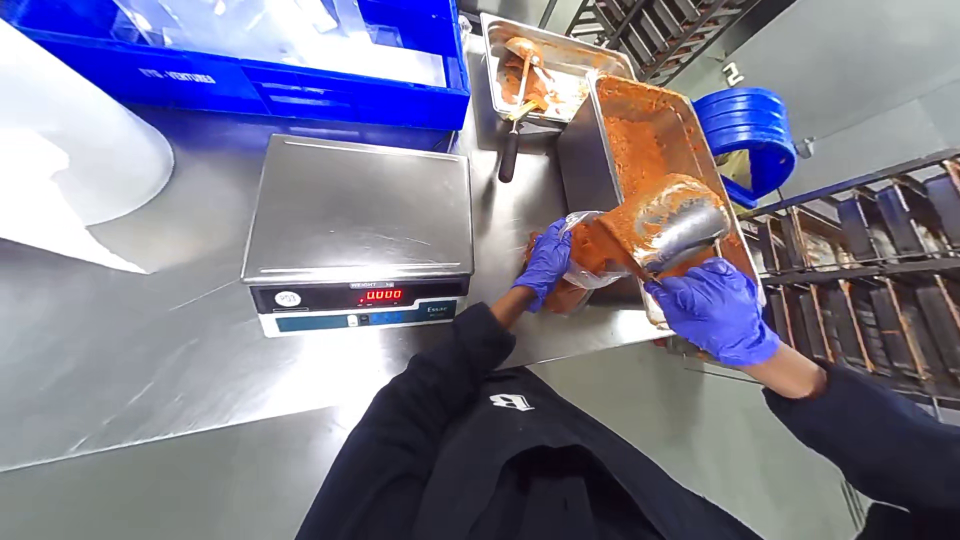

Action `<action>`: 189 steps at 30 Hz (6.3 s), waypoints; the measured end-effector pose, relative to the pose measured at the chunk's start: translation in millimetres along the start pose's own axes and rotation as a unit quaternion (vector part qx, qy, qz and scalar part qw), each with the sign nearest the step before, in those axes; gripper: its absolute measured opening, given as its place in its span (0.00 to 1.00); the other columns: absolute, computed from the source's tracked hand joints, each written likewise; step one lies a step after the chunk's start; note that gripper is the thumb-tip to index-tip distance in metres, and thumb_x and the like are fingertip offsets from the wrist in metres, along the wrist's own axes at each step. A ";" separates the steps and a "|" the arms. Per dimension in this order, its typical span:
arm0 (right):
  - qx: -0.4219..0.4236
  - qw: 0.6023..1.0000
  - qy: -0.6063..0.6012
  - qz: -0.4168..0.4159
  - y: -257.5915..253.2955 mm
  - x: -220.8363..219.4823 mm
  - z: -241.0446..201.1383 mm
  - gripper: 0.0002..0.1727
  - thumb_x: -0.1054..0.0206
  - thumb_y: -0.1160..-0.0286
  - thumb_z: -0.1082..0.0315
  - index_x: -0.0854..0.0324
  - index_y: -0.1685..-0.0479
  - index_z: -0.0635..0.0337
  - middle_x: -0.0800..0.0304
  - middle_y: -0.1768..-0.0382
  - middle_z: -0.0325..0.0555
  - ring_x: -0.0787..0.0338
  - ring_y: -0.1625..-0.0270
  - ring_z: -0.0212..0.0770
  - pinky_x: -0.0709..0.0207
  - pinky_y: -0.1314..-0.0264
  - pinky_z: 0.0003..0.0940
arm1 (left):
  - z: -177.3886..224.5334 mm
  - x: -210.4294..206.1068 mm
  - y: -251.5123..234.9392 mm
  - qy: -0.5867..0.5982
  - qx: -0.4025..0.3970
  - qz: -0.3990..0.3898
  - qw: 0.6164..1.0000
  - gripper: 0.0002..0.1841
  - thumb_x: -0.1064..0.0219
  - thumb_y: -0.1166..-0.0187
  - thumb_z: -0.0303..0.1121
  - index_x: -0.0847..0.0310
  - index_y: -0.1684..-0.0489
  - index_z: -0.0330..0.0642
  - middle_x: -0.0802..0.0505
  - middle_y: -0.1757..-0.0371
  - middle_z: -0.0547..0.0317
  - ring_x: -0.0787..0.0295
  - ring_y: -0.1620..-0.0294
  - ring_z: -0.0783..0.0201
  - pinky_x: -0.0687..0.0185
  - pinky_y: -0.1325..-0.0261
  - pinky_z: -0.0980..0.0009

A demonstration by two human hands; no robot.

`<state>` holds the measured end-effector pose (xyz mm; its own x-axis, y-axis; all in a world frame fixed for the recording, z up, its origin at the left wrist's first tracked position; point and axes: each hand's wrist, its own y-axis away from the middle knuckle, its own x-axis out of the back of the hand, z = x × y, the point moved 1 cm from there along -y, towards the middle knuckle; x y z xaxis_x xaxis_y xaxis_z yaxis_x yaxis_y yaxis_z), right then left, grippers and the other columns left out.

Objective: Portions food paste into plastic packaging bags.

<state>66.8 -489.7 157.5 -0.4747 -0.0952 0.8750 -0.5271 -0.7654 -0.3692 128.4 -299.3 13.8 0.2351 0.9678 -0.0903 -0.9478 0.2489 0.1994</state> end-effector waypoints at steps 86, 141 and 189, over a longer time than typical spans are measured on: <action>-0.336 0.457 -0.819 0.086 -203.3 -0.4 -88.2 0.25 0.66 0.06 0.50 0.19 0.46 0.43 0.09 0.66 0.31 0.11 0.68 0.27 0.15 0.64 0.26 | 161.1 214.8 180.8 0.257 -0.114 0.148 0.948 0.39 0.68 0.16 0.72 0.18 0.38 0.54 0.08 0.52 0.61 0.10 0.55 0.67 0.12 0.53 0.68; -0.557 0.358 -0.736 0.143 -192.7 -237.6 16.3 0.17 0.51 0.06 0.64 0.24 0.37 0.66 0.10 0.56 0.45 0.09 0.60 0.34 0.14 0.52 0.30 | 73.6 241.8 170.3 0.133 -0.117 0.431 0.885 0.27 0.66 0.05 0.45 0.26 0.28 0.37 0.09 0.44 0.61 0.12 0.42 0.66 0.17 0.35 0.64; -0.164 0.872 -0.070 -0.456 -293.1 51.2 -49.1 0.23 0.43 0.11 0.47 0.11 0.65 0.53 0.10 0.68 0.51 0.10 0.59 0.56 0.24 0.58 0.61 | 23.7 183.5 127.8 0.038 -0.193 0.431 0.881 0.42 0.76 0.10 0.59 0.58 0.06 0.35 0.50 0.06 0.34 0.58 0.04 0.48 0.60 0.05 0.54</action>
<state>162.4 -239.0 295.1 0.3262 0.3639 0.8725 -0.8239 -0.3431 0.4511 55.5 -89.0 45.8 -0.6079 0.7823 -0.1355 -0.7737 -0.6220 -0.1203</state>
